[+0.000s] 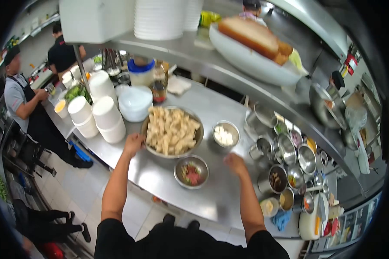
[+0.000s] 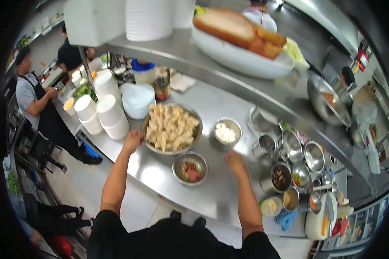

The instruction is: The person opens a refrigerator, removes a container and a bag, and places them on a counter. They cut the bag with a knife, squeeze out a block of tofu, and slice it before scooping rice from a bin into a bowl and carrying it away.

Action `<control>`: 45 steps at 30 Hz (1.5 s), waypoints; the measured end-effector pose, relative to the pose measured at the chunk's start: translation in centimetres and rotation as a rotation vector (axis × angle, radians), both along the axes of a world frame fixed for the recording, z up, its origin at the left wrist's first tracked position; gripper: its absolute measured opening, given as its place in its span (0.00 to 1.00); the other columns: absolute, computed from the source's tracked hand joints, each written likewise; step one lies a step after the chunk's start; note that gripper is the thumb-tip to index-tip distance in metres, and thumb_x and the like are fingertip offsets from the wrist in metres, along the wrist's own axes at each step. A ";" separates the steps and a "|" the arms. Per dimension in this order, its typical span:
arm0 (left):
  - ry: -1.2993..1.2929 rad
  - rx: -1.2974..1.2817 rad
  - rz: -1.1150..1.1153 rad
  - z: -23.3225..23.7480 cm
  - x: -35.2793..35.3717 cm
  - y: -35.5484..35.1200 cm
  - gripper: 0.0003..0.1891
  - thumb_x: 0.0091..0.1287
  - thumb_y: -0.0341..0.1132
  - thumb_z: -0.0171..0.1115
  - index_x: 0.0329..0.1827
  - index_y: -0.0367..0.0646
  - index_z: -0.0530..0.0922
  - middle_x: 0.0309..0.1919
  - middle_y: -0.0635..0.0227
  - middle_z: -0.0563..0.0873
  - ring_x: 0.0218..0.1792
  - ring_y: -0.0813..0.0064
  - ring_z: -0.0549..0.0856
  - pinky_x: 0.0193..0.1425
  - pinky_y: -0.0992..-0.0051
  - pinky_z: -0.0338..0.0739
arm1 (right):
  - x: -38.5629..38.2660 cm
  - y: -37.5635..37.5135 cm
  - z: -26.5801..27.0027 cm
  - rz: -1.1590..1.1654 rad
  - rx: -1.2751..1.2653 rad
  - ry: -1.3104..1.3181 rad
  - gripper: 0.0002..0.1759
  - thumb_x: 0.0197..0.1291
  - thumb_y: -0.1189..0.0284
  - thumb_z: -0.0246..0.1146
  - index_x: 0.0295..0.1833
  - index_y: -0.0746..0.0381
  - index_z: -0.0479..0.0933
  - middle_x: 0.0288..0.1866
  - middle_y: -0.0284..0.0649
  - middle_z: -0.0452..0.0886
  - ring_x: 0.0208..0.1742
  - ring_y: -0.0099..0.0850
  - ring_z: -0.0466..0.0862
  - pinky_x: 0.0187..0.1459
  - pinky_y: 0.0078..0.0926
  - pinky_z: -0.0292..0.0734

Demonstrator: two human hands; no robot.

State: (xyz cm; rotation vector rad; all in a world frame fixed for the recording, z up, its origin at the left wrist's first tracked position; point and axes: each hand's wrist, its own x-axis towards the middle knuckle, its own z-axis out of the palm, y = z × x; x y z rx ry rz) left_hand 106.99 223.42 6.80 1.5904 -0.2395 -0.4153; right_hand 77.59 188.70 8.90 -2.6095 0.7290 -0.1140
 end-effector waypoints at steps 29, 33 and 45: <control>-1.475 -0.071 0.669 44.9 -3.3 -1.5 0.40 0.48 0.59 0.69 0.51 0.30 0.72 0.44 0.48 0.80 0.47 0.56 0.80 0.52 0.64 0.74 | 18.5 21.8 55.4 0.520 -0.446 -0.846 0.08 0.53 0.72 0.63 0.37 0.66 0.78 0.32 0.39 0.81 0.35 0.29 0.80 0.39 0.27 0.74; -1.249 -0.103 0.380 46.1 -4.3 -1.7 0.45 0.44 0.63 0.69 0.50 0.26 0.72 0.43 0.44 0.81 0.46 0.55 0.82 0.50 0.66 0.76 | 17.9 20.8 56.8 0.524 -0.583 -0.961 0.10 0.45 0.72 0.63 0.33 0.66 0.78 0.27 0.44 0.80 0.31 0.32 0.79 0.36 0.32 0.73; -1.310 0.053 0.573 45.7 -1.0 -5.7 0.44 0.44 0.66 0.66 0.47 0.29 0.75 0.40 0.49 0.83 0.45 0.53 0.80 0.54 0.62 0.70 | 7.5 24.6 55.3 0.748 -0.339 -1.230 0.08 0.56 0.73 0.60 0.36 0.67 0.72 0.29 0.40 0.78 0.32 0.27 0.75 0.37 0.26 0.71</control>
